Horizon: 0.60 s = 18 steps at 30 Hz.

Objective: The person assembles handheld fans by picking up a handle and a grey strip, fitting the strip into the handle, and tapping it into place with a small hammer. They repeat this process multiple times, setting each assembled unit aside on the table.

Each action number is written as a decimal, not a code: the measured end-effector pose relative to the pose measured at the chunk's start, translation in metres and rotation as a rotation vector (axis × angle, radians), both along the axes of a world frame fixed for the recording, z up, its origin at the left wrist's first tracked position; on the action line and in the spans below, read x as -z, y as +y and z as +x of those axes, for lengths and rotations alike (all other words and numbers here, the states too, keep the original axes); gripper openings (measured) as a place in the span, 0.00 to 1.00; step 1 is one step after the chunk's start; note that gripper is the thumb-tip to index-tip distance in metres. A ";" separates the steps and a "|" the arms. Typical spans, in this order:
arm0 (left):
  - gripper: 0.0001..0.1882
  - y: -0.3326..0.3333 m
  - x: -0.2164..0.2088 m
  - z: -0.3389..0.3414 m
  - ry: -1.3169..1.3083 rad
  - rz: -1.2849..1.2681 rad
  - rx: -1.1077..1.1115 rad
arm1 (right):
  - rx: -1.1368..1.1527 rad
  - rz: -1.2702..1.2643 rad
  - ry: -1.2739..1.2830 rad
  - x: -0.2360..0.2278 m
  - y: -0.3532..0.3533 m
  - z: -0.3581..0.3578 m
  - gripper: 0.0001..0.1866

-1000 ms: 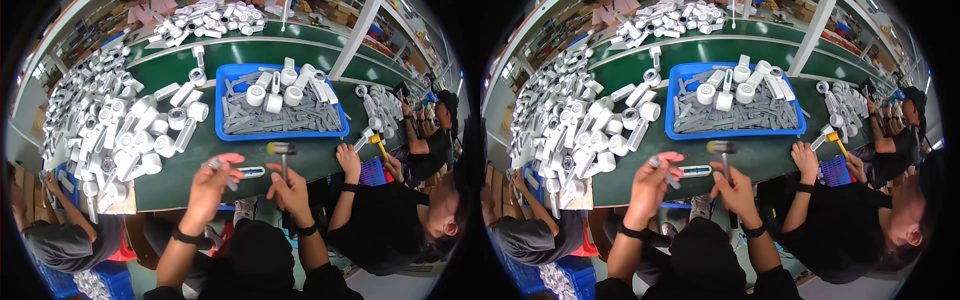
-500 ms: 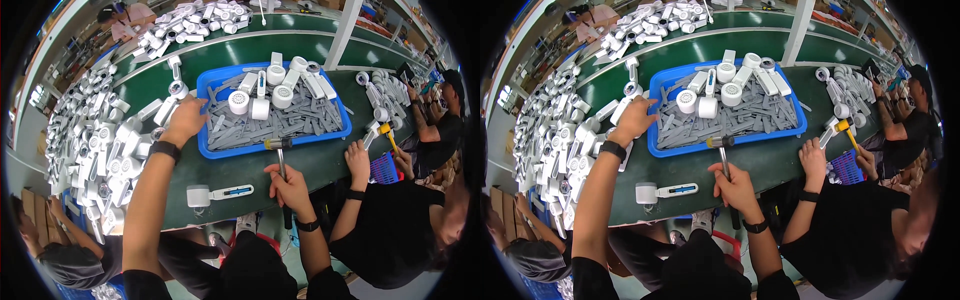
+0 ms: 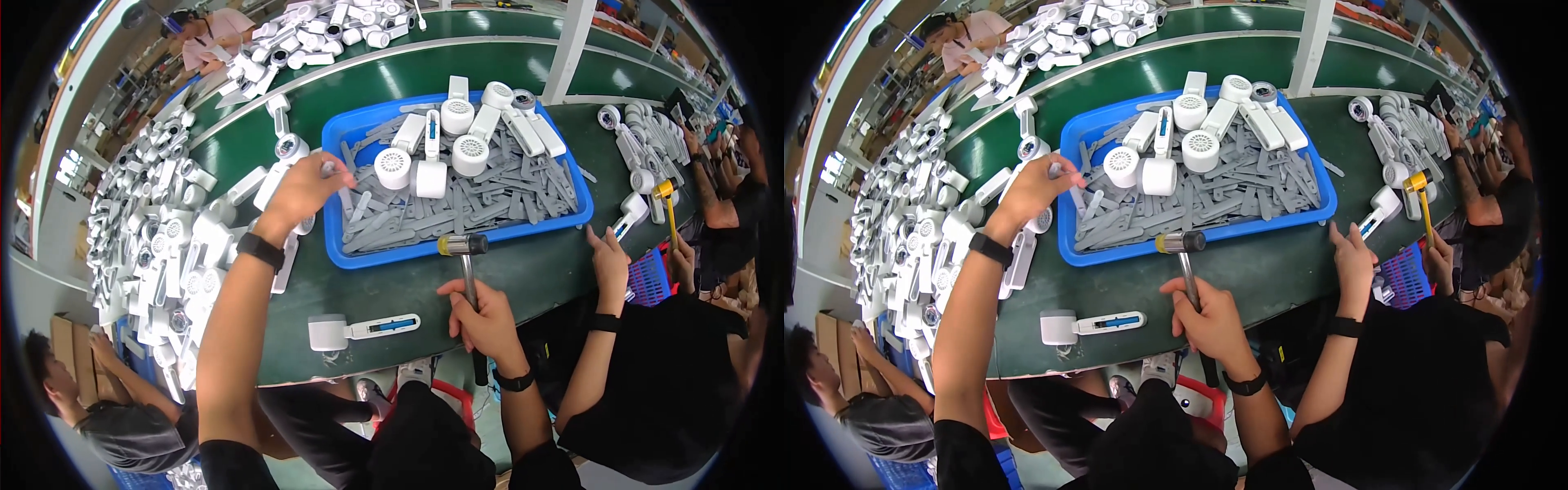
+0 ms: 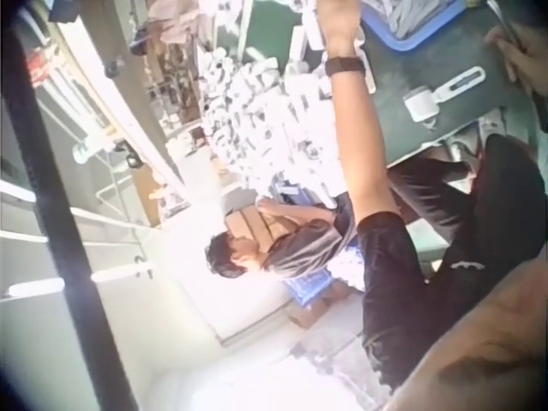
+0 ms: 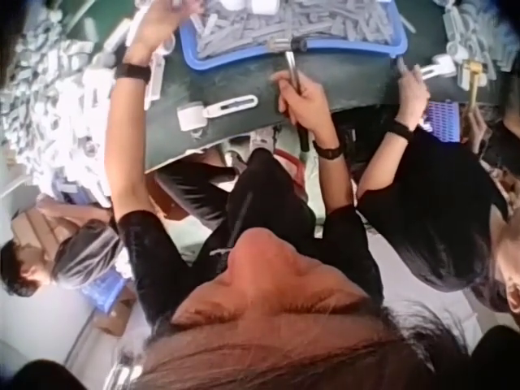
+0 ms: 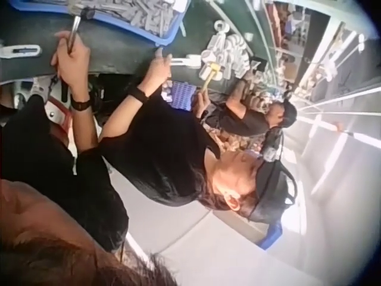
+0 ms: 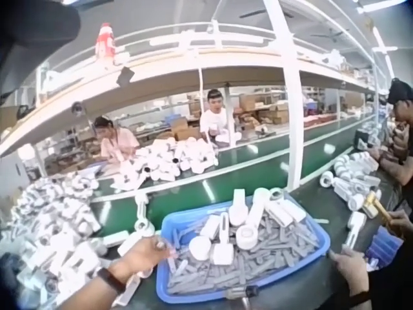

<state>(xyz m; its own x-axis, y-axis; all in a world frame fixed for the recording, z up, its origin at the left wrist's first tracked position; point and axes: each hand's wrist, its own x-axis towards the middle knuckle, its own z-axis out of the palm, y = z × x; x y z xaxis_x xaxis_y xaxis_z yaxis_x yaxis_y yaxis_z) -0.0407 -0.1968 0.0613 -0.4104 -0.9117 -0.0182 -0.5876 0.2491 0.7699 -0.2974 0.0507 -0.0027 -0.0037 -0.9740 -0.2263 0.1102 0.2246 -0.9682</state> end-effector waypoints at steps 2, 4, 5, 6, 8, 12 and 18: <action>0.13 0.012 -0.010 -0.013 0.066 0.052 -0.029 | 0.008 -0.010 0.022 0.001 0.002 -0.004 0.11; 0.13 0.013 -0.013 -0.018 0.246 -0.008 -0.076 | 0.020 0.005 0.025 0.001 0.005 -0.002 0.11; 0.13 0.007 -0.018 -0.012 0.246 -0.013 -0.079 | 0.017 0.000 0.041 0.002 0.006 -0.002 0.11; 0.14 0.001 -0.026 -0.004 0.282 -0.010 -0.171 | 0.017 -0.010 0.042 0.001 0.006 -0.001 0.11; 0.16 -0.002 -0.036 0.001 0.357 -0.001 -0.284 | 0.011 -0.021 0.053 0.000 0.006 0.000 0.11; 0.17 -0.012 -0.026 -0.002 0.337 0.087 -0.287 | 0.004 0.000 0.095 0.000 0.005 -0.003 0.10; 0.18 -0.039 0.003 -0.027 -0.419 -0.219 -0.366 | -0.008 -0.066 0.226 -0.002 0.002 0.006 0.10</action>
<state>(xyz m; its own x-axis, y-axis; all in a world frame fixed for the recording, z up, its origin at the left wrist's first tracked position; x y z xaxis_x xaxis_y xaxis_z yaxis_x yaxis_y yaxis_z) -0.0677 -0.2363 0.0586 -0.0672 -0.9934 0.0934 -0.9078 0.0997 0.4075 -0.2910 0.0527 -0.0009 -0.0391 -0.9869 -0.1564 -0.1125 0.1599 -0.9807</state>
